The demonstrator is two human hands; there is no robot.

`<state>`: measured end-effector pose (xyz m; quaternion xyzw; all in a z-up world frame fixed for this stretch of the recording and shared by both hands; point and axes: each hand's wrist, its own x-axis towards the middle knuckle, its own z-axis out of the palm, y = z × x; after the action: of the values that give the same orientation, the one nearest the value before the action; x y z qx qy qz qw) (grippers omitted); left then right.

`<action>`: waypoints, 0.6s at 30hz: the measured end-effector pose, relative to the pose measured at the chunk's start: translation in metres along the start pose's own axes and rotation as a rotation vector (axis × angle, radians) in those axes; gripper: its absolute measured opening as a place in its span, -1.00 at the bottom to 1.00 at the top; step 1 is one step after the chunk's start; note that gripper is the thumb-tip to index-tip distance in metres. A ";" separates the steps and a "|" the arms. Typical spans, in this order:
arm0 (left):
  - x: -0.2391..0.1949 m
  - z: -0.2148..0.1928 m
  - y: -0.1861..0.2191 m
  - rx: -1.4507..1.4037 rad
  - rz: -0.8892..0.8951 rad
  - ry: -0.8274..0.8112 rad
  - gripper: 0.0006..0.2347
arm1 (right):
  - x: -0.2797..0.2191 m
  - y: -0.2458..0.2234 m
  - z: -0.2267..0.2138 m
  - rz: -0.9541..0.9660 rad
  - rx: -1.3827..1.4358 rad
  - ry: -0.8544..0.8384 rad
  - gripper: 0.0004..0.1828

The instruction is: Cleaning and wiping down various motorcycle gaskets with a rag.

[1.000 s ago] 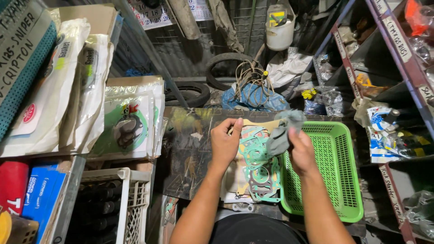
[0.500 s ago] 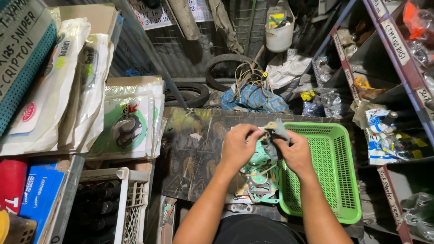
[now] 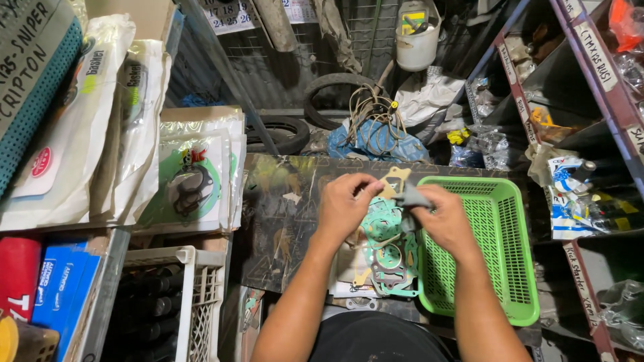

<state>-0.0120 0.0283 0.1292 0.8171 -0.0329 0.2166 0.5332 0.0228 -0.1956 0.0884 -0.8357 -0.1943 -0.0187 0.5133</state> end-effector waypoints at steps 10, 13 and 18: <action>0.023 -0.031 -0.036 0.284 0.120 0.041 -0.94 | 0.002 0.001 0.004 0.061 -0.109 -0.098 -0.72; 0.024 -0.032 -0.037 0.303 0.131 0.074 -0.93 | -0.001 0.015 0.016 0.194 -0.053 -0.063 -0.73; 0.026 -0.035 -0.041 0.436 0.243 0.328 -0.88 | 0.010 0.025 0.034 0.273 0.083 0.243 -0.79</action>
<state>0.0123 0.0819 0.1160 0.8565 0.0034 0.4099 0.3135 0.0344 -0.1728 0.0536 -0.8241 -0.0164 -0.0417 0.5647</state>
